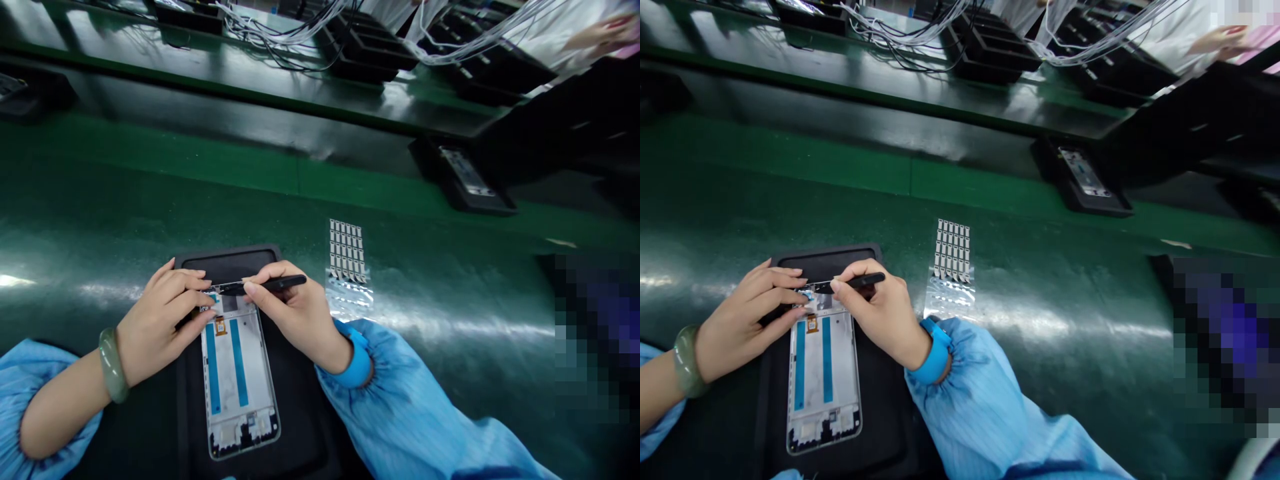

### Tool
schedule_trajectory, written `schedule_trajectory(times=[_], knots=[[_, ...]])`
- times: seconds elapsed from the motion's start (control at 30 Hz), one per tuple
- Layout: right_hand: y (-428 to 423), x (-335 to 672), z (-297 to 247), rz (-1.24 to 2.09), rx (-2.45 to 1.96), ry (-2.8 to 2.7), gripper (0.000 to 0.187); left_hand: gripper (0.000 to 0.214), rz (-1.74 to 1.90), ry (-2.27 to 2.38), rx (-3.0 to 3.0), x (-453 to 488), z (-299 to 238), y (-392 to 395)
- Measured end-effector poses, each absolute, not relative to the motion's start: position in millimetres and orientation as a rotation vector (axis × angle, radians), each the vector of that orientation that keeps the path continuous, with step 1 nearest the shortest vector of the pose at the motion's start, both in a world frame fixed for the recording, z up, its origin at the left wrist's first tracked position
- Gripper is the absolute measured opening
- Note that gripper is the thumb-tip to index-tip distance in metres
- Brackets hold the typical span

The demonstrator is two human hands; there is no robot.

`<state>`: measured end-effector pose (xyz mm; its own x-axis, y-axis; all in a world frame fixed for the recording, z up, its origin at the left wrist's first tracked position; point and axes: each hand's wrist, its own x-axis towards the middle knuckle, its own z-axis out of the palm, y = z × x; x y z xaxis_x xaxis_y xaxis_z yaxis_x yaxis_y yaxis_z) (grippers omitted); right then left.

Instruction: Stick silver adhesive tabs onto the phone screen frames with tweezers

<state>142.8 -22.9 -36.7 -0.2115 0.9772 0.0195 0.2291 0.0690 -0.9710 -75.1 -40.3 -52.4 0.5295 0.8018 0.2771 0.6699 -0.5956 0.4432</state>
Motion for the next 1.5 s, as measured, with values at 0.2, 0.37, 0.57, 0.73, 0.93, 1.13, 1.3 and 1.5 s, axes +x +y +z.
schedule_trajectory(times=[0.2, 0.37, 0.57, 0.73, 0.93, 1.13, 1.3, 1.5], knots=[[-23, 143, -36, 1.172, -1.253, -1.600, 0.010, 0.025, 0.607, 1.195, 2.602, -76, -51, -41], [-25, 141, -35, 1.178, -1.240, -1.569, 0.011, 0.023, 0.495, 1.283, 2.705, -68, -40, -47], [-20, 142, -33, 1.187, -1.121, -1.307, 0.013, 0.023, 0.479, 1.373, 2.741, -59, -37, -52], [-7, 137, -33, 1.277, -1.001, -1.239, 0.020, 0.021, 0.519, 1.394, 2.748, -58, -41, -53], [-4, 130, -35, 1.435, -0.952, -1.307, 0.016, 0.022, 0.554, 1.388, 2.714, -58, -40, -52], [-9, 133, -38, 1.365, -0.985, -1.499, 0.012, 0.023, 0.564, 1.390, 2.671, -58, -40, -53], [-8, 134, -41, 1.258, -1.000, -1.647, 0.007, 0.024, 0.586, 1.381, 2.648, -59, -41, -52], [-7, 134, -39, 1.135, -0.999, -1.763, 0.007, 0.024, 0.569, 1.377, 2.633, -59, -41, -52]])
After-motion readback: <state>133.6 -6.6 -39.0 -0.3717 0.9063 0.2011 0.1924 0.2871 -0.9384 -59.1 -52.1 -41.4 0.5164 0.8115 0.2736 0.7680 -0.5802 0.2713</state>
